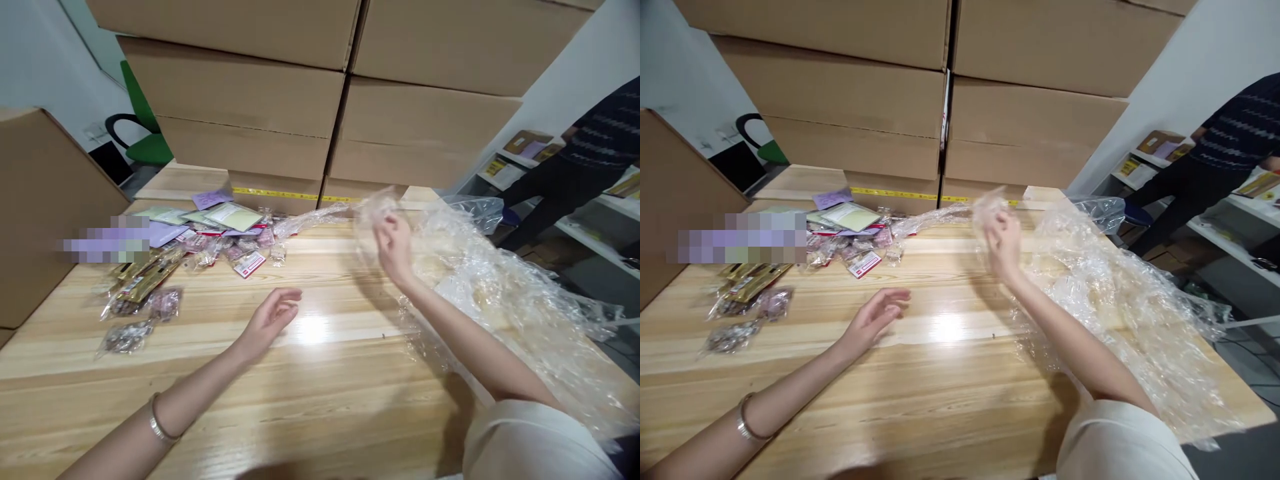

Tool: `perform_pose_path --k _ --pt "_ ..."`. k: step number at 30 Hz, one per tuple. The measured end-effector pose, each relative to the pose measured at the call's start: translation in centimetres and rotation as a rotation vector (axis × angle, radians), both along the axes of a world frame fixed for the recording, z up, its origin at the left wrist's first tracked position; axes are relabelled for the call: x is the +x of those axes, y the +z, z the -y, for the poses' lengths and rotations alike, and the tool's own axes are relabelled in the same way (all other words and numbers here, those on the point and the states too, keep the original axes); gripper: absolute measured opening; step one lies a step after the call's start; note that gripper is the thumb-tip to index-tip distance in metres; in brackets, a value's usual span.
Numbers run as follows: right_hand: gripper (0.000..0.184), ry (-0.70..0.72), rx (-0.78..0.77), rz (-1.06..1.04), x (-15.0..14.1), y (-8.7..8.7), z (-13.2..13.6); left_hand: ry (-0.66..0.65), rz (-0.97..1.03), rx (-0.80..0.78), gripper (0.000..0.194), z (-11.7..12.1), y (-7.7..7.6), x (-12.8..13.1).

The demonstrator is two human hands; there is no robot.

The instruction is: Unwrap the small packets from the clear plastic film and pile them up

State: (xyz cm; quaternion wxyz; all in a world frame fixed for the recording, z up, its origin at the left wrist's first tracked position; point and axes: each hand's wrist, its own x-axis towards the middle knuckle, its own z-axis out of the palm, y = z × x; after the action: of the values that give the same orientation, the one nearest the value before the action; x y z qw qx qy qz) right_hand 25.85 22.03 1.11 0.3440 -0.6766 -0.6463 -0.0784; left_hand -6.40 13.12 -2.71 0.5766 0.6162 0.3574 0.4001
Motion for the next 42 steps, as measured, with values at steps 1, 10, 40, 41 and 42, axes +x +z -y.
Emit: perform_pose_path --k 1,10,40,41,42 --pt "0.036 0.273 0.025 0.083 -2.5 -0.5 1.9 -0.039 0.092 -0.040 0.053 0.2 0.1 0.1" --pt "0.031 1.098 -0.013 -0.081 -11.4 0.8 13.4 0.285 0.072 -0.221 0.059 0.7 0.3 -0.7" --pt "0.053 1.132 -0.624 -0.682 -12.8 3.4 13.9 0.346 0.195 -0.433 0.033 2.7 9.7 -1.3" --pt "0.035 1.117 -0.604 -0.676 -13.2 3.4 13.8 0.352 0.255 -0.458 0.031 2.7 9.5 -1.2" --pt "0.024 1.102 -0.584 -0.705 -13.3 3.4 13.7 0.365 0.311 -0.475 0.030 2.7 9.4 -1.2"
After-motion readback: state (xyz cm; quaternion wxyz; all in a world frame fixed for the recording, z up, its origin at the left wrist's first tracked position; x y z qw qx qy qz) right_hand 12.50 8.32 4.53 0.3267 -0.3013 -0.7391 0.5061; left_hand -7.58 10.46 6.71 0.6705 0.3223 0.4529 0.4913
